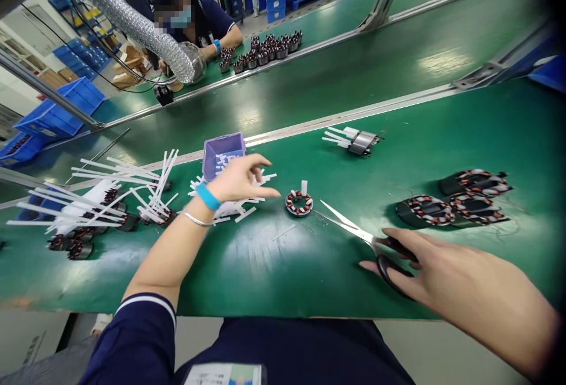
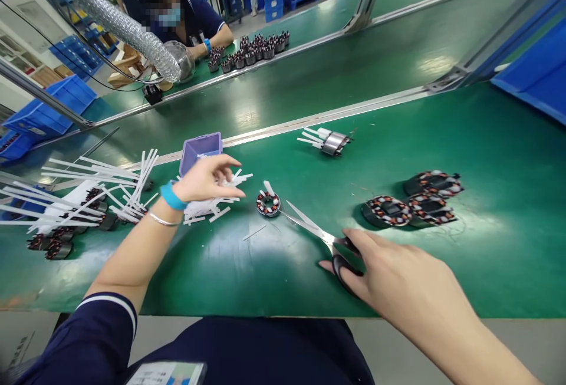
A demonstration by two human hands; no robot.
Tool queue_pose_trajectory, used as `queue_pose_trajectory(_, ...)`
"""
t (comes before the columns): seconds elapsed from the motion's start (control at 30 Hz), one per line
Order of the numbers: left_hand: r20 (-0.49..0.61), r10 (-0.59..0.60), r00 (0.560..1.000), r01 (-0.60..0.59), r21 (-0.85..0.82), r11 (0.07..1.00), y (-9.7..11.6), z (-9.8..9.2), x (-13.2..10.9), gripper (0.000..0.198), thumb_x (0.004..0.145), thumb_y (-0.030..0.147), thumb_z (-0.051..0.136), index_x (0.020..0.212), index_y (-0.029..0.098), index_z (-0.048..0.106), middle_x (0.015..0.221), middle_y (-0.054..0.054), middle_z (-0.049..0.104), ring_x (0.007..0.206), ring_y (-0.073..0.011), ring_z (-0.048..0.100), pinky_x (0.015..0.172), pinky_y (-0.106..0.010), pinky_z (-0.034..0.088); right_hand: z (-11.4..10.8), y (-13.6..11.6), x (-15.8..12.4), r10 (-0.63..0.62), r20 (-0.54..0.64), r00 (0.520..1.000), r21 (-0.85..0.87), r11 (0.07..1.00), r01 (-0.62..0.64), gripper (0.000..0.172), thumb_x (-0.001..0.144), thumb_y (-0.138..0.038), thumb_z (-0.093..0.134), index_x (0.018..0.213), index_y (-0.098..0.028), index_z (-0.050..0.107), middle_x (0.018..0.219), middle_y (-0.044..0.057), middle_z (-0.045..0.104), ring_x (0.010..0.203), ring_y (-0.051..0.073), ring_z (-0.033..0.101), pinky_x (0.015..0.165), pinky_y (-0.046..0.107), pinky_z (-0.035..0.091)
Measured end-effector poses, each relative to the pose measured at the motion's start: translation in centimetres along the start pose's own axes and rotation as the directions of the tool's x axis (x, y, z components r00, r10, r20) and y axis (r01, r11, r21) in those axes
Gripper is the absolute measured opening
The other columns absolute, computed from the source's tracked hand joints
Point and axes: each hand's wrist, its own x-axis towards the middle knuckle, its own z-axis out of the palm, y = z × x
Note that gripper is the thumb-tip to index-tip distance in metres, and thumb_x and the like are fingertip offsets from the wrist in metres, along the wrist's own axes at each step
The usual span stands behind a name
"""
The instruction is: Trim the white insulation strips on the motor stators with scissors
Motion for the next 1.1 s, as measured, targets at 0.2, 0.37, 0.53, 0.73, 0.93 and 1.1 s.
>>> queue_pose_trajectory(0.2, 0.145, 0.108, 0.984, -0.120, 0.080, 0.989, 3.5, 6.3, 1.8, 0.049, 0.065, 0.060, 0.075, 0.084, 0.019, 0.059, 0.059, 0.005, 0.056, 0.054, -0.0106, 0.050, 0.053, -0.023, 0.032, -0.6, -1.1, 4.3, 0.000, 0.162, 0.987, 0.011, 1.000, -0.002, 0.028, 0.081, -0.042, 0.054, 0.095, -0.018, 0.061, 0.082, 0.007, 0.069, 0.054, 0.021, 0.058, 0.049, 0.030, 0.026)
queue_pose_trajectory(0.37, 0.139, 0.186, 0.973, -0.199, 0.093, 0.976, 2.8, 6.2, 2.5, 0.026, 0.079, 0.043, 0.068, 0.080, 0.018, 0.061, 0.062, 0.003, 0.061, 0.055, -0.0096, 0.051, 0.056, -0.022, 0.033, -1.2, -0.7, 6.2, -0.203, 0.110, 0.973, -0.038, 0.977, 0.208, 0.017, 0.083, -0.033, 0.053, 0.083, -0.017, 0.060, 0.072, 0.006, 0.066, 0.056, 0.020, 0.057, 0.053, 0.032, 0.023)
queue_pose_trajectory(0.53, 0.249, 0.211, 0.945, -0.257, 0.173, 0.951, 3.4, 5.5, 2.9, 0.020, 0.084, 0.037, 0.063, 0.080, 0.018, 0.065, 0.073, -0.002, 0.069, 0.065, -0.0126, 0.058, 0.062, -0.023, 0.039, -1.0, 0.6, 7.0, -0.324, 0.087, 0.942, -0.074, 0.941, 0.331, 0.013, 0.082, -0.029, 0.057, 0.082, -0.017, 0.059, 0.071, 0.004, 0.066, 0.055, 0.020, 0.057, 0.059, 0.032, 0.026)
queue_pose_trajectory(0.73, 0.300, 0.200, 0.933, -0.294, 0.314, 0.903, 4.8, 4.9, 3.0, 0.013, 0.085, 0.026, 0.057, 0.079, 0.017, 0.066, 0.084, -0.006, 0.071, 0.077, -0.0176, 0.063, 0.068, -0.026, 0.043, -1.8, 0.5, 7.7, -0.372, 0.140, 0.918, -0.121, 0.913, 0.389, 0.008, 0.082, -0.022, 0.056, 0.076, -0.017, 0.058, 0.065, 0.004, 0.063, 0.053, 0.020, 0.057, 0.059, 0.032, 0.025)
queue_pose_trajectory(0.93, 0.258, 0.135, 0.957, -0.198, 0.238, 0.951, 4.9, 5.0, 3.4, 0.009, 0.078, 0.018, 0.059, 0.074, 0.016, 0.067, 0.074, -0.004, 0.071, 0.066, -0.0138, 0.062, 0.062, -0.023, 0.044, -2.3, -0.3, 8.0, -0.347, 0.181, 0.920, -0.151, 0.915, 0.375, 0.022, 0.082, -0.004, 0.042, 0.072, -0.017, 0.057, 0.058, 0.004, 0.059, 0.046, 0.020, 0.053, 0.057, 0.032, 0.021)
queue_pose_trajectory(1.1, 0.106, 0.098, 0.990, -0.102, 0.034, 0.994, 3.6, 3.6, 2.9, 0.007, 0.072, 0.016, 0.060, 0.068, 0.013, 0.065, 0.063, -0.002, 0.066, 0.057, -0.0095, 0.057, 0.055, -0.019, 0.043, -2.2, 0.0, 7.1, -0.310, 0.105, 0.945, -0.169, 0.931, 0.324, 0.022, 0.087, -0.007, 0.041, 0.078, -0.016, 0.058, 0.067, 0.005, 0.065, 0.051, 0.020, 0.058, 0.055, 0.032, 0.024)
